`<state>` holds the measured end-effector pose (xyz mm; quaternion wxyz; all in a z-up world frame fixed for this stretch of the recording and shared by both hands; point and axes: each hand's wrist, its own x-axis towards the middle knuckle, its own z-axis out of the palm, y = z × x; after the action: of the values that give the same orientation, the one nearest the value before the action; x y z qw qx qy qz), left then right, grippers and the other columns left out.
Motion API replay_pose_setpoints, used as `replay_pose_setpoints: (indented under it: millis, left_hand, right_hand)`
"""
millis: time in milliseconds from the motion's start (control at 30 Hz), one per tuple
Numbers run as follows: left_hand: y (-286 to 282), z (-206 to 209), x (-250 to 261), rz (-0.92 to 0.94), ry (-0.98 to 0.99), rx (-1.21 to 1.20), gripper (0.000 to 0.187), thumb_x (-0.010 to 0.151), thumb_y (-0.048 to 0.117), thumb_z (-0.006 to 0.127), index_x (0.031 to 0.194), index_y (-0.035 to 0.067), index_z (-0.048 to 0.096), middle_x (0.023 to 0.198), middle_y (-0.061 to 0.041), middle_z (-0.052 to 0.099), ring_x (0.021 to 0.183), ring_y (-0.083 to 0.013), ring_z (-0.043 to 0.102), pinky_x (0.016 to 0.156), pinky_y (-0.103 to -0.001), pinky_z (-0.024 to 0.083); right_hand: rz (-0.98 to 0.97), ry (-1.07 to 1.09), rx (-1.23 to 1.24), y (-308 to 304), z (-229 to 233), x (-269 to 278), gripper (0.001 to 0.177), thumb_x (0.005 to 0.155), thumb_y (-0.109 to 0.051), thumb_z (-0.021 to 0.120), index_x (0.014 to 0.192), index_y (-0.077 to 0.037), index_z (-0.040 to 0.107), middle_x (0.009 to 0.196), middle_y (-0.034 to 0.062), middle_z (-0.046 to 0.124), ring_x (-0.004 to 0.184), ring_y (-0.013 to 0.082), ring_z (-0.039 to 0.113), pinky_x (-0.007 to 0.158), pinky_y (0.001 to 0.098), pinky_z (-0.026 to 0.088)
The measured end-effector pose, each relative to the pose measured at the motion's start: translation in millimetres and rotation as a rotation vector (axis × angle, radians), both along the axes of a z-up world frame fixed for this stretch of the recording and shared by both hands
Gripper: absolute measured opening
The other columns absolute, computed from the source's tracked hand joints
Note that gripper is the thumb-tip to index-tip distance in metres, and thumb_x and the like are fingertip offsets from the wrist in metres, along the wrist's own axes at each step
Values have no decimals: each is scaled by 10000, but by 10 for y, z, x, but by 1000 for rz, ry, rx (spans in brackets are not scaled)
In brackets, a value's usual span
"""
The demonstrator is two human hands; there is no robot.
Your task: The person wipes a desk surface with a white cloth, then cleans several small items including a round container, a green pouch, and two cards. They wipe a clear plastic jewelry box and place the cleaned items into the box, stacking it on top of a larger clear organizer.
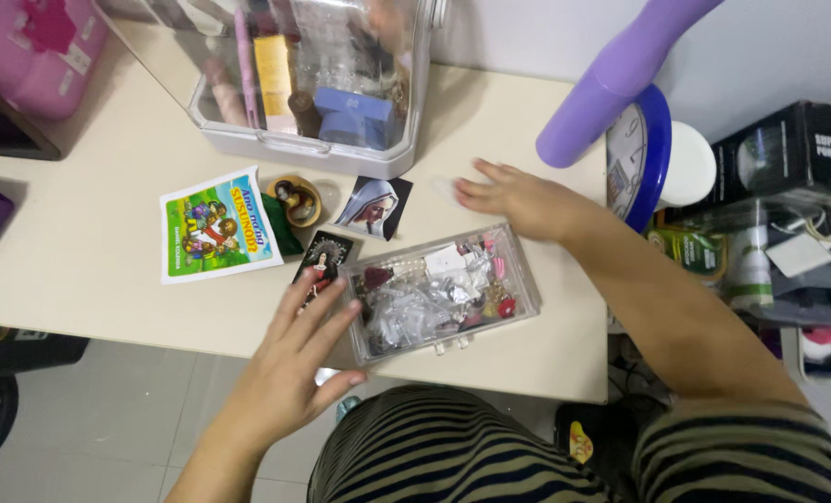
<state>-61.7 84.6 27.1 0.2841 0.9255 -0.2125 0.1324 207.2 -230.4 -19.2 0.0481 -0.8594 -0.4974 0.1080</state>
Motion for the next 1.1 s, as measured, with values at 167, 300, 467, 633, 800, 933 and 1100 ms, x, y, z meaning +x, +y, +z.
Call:
replay_pose_setpoints:
  millis: [167, 300, 467, 633, 800, 933, 1100]
  left_hand:
    - [13, 184, 75, -10, -105, 9, 590, 756, 324, 819, 1278, 103, 657, 1452, -142, 544, 1413, -450, 410, 1163, -539, 344]
    - [-245, 419, 506, -85, -204, -58, 507, 859, 249, 817, 1308, 78, 653, 1410, -162, 584, 1361, -404, 508, 1151, -501, 428]
    - [-1097, 455, 1704, -134, -209, -289, 824, 872, 347, 908, 1502, 22, 486, 1455, -211, 550, 1359, -411, 523, 1154, -484, 436]
    - [-2115, 192, 2791, 30, -164, -486, 1309, 641, 475, 1028, 1540, -71, 249, 1455, -290, 439, 1356, -467, 447, 1144, -503, 372]
    - [-2506, -14, 3185, 119, -24, -635, 1146, 607, 415, 974, 1466, -21, 354, 1245, -235, 649, 1128, -357, 669, 969, -420, 532]
    - [-2362, 16, 3168, 181, -62, -548, 704, 732, 348, 962, 1242, 45, 584, 1042, -172, 762, 929, -318, 747, 818, -421, 580]
    - [-1812, 352, 2955, 127, -113, -659, 589, 791, 274, 901, 1214, 37, 566, 1033, -151, 769, 929, -256, 780, 836, -372, 602]
  right_hand:
    - [-341, 14, 72, -657, 135, -998, 693, 822, 120, 471, 1437, -185, 561, 1584, -13, 438, 1445, 279, 372, 1163, 373, 351]
    - [-523, -90, 174, -805, 132, -1568, 568, 866, 40, 505, 1415, -78, 588, 1517, 67, 504, 1310, 339, 487, 1056, 383, 420]
    - [-675, -431, 275, -696, 184, -1651, 342, 910, -27, 590, 1237, -27, 687, 1190, 100, 667, 1124, 327, 582, 942, 430, 485]
    - [-786, -697, 439, -881, 595, -1619, 276, 889, -44, 673, 1156, -41, 742, 1127, 74, 719, 1002, 341, 603, 868, 451, 500]
    - [-895, -581, 668, -1061, 871, -1368, 265, 924, -41, 725, 1187, -13, 723, 1144, 136, 693, 1029, 352, 631, 875, 438, 519]
    - [-850, -510, 660, -915, 714, -876, 203, 990, -79, 634, 1146, 24, 713, 1146, 199, 673, 1066, 379, 635, 932, 455, 525]
    - [-731, -735, 301, -511, 34, 135, 247, 884, -39, 579, 1051, 111, 680, 1236, 251, 598, 1245, 426, 594, 973, 419, 550]
